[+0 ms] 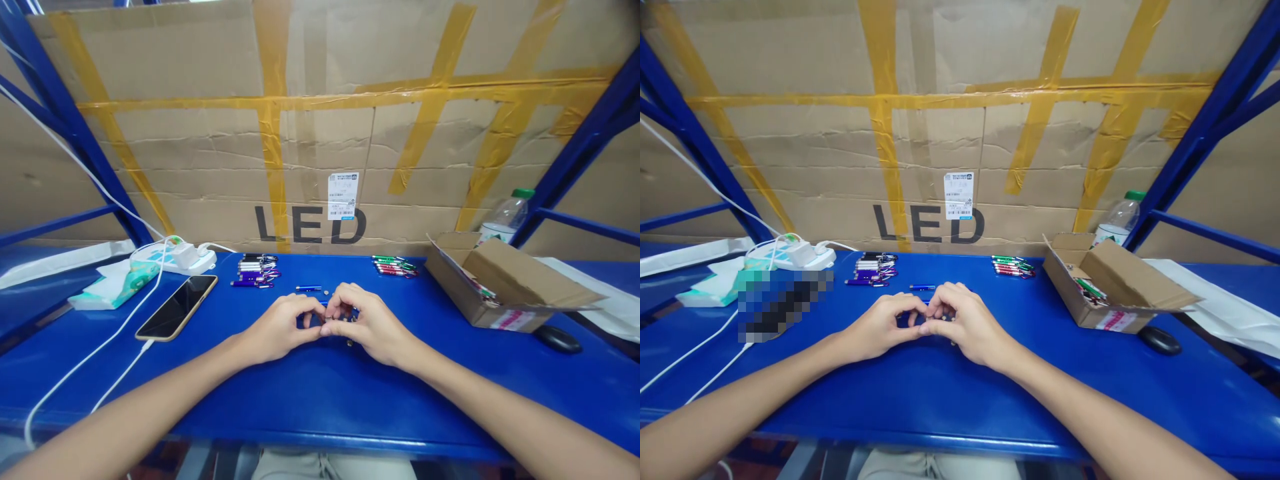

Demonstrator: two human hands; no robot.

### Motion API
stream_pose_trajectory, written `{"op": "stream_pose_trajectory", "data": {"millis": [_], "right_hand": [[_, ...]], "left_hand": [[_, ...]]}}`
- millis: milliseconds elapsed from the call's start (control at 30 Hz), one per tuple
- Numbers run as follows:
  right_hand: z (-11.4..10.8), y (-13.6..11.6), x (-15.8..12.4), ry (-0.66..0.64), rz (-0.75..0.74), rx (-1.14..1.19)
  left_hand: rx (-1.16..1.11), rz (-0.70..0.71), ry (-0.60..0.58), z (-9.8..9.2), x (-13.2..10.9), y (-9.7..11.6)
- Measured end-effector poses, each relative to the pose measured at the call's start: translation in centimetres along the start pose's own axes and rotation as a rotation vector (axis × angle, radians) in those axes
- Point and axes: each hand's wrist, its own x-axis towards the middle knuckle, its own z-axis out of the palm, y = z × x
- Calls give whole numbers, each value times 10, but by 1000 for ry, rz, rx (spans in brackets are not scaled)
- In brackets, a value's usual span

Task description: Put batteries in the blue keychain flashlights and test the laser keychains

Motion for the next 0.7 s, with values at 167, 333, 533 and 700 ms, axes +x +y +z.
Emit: {"op": "stream_pose_trajectory", "data": {"millis": [167,333,533,700], "right_hand": [[-8,-4,-3,-85,-20,-138],[-33,-5,-2,-220,-54,-246],[-49,-2,0,-479,-141,-337],[-43,-2,-5,-562,-147,-379]], "left_hand": [[-8,32,25,0,0,-2],[-9,64,66,0,0,-5],[-3,-24,98,-4,2,-6],[-25,-74,112,-5,2,-7]]}}
